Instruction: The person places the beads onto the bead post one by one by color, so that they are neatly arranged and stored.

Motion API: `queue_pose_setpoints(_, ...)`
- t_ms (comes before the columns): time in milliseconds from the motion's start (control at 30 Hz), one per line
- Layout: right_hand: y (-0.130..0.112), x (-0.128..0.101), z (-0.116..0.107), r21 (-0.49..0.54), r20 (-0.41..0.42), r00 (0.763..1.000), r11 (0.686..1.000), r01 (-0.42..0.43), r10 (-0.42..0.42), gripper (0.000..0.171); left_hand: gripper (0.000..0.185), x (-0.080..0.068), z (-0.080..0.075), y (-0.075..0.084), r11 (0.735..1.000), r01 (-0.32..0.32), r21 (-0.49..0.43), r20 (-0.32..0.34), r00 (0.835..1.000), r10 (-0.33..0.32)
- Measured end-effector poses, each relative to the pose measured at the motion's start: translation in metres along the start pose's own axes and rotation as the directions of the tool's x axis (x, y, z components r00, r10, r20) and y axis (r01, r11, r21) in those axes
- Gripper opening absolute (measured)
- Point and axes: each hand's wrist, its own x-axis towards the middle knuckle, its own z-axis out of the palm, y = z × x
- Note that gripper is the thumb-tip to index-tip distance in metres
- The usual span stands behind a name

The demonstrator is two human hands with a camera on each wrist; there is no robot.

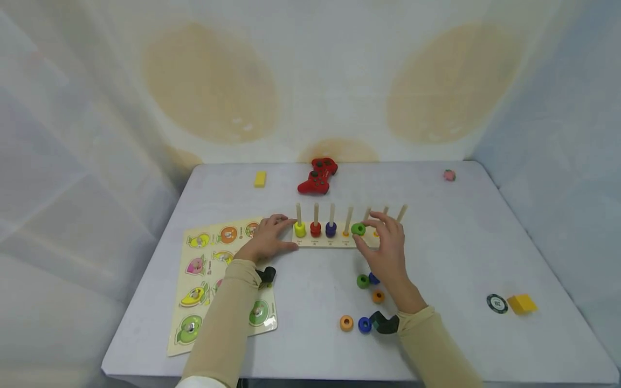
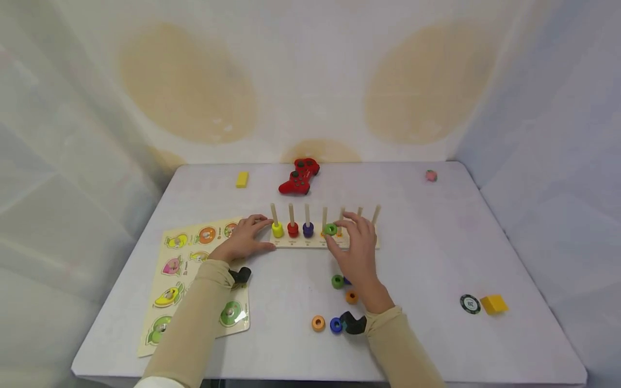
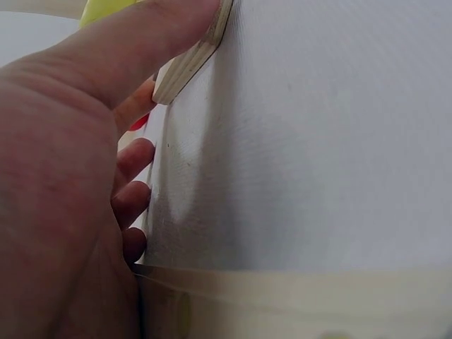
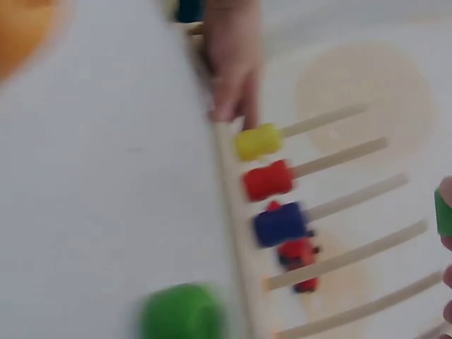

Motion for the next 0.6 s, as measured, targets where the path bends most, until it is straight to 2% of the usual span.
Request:
queue_pose_setpoints(100,-0.008,0.022,-0.003,-0.033,-0.041,0.999,0.999,-0.006,0.004,0.031,0.078,0.0,0.0,-0.001,1.0,0.001,-0.006,0.006,1.0,0.0)
queue_pose_setpoints(267,-0.014,0.049,-0.002,-0.159,-0.001,0.999,0.986,-0.046,0.046,0.032,0.078,0.001,0.003,-0.004,1.0,-0.001,-0.004,0.007,1.0,0.001)
queue_pose_setpoints(467,-0.018,0.06,0.001,-0.255,0.062,0.994,0.964,-0.069,0.088,0.036,0.078,0.003,0.004,-0.004,1.0,0.016,-0.002,0.005,1.0,-0.016)
queue_pose_setpoints(600,-0.019,0.058,-0.001,-0.246,0.072,0.992,0.965,-0.085,0.105,0.039,0.078,0.001,0.001,-0.002,1.0,0.012,-0.009,0.003,1.0,-0.012)
